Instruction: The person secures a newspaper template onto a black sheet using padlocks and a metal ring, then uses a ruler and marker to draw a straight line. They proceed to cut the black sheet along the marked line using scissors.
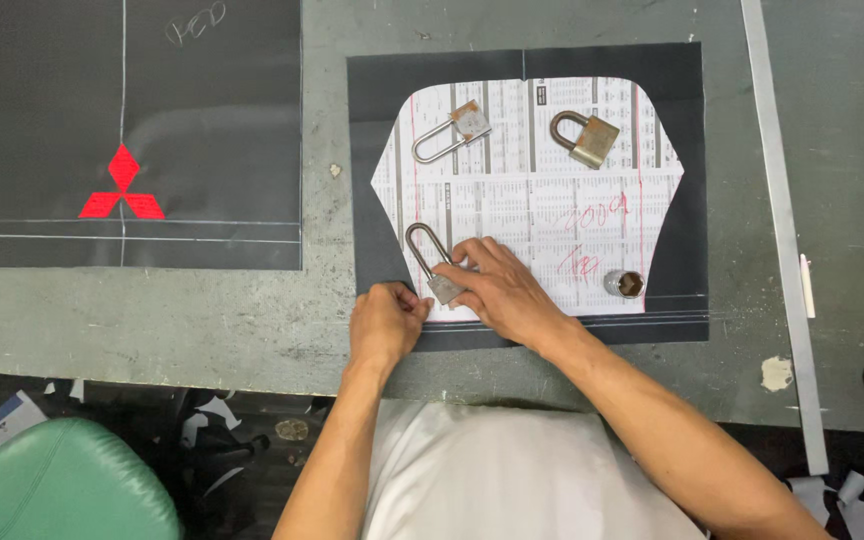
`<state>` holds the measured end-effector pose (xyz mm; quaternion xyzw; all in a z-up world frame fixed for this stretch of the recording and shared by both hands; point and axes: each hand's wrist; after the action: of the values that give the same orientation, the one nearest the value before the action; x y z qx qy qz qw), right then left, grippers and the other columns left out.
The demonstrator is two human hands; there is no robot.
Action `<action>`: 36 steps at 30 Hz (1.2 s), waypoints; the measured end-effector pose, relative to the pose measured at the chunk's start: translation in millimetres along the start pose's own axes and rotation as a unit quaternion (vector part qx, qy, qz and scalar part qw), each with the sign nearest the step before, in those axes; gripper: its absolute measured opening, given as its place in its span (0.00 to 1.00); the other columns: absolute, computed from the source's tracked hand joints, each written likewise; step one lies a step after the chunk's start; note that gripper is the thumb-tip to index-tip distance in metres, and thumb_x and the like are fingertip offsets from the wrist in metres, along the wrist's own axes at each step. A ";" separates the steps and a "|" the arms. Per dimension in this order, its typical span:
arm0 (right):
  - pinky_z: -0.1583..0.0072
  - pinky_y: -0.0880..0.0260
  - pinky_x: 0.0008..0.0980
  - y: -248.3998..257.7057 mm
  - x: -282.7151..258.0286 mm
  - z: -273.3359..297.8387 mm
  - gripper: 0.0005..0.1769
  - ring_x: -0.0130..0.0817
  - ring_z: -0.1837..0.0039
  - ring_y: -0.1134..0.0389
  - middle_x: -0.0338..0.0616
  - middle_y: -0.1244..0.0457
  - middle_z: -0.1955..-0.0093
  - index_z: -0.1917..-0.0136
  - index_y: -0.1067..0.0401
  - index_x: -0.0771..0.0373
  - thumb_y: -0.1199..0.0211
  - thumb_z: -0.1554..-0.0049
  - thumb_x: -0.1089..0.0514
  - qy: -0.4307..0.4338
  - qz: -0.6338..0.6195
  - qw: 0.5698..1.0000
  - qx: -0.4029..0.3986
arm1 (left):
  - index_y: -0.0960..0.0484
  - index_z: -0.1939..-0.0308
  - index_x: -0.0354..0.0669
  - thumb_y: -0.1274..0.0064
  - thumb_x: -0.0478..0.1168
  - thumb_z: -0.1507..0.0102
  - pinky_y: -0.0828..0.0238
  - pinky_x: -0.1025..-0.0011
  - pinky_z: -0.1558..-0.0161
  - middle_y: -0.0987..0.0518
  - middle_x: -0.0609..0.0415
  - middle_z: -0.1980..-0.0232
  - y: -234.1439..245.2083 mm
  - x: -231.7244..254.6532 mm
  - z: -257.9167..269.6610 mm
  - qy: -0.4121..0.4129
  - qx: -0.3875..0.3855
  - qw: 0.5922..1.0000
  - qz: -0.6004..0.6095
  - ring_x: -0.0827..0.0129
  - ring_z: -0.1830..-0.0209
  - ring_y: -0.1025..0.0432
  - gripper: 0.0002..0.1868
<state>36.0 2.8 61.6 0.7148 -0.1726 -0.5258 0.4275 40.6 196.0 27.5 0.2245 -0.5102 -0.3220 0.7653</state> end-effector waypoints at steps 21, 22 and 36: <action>0.39 0.38 0.44 -5.9 1.8 5.7 0.26 0.45 0.41 0.40 0.44 0.39 0.44 0.36 0.26 0.55 0.31 0.48 0.55 -0.007 -0.008 1.000 0.027 | 0.14 0.70 0.37 0.32 0.41 0.44 0.27 0.64 0.68 0.17 0.48 0.75 -6.5 -6.0 4.3 -0.015 0.038 0.998 0.051 0.61 0.76 0.22 0.10; 0.39 0.38 0.44 -6.3 1.8 5.8 0.26 0.45 0.41 0.40 0.44 0.39 0.44 0.36 0.26 0.55 0.31 0.48 0.55 -0.005 -0.008 1.000 0.029 | 0.14 0.70 0.37 0.33 0.41 0.44 0.28 0.64 0.68 0.17 0.48 0.75 -5.8 -5.2 4.8 -0.013 0.037 0.998 0.051 0.61 0.77 0.22 0.10; 0.38 0.38 0.45 -5.6 3.7 9.0 0.30 0.47 0.40 0.40 0.44 0.39 0.42 0.34 0.28 0.56 0.29 0.51 0.59 0.008 -0.010 0.999 0.050 | 0.14 0.69 0.38 0.32 0.43 0.45 0.26 0.63 0.65 0.16 0.47 0.73 -11.1 -7.8 2.6 -0.009 0.054 0.998 0.034 0.59 0.73 0.20 0.11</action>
<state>28.1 -0.4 54.1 0.7410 -0.1885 -0.5151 0.3875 33.2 193.9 16.1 0.2452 -0.5411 -0.2694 0.7579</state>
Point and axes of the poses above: each hand's wrist, its own z-axis away from the middle knuckle, its own y-axis out of the back of the hand, x = y × z
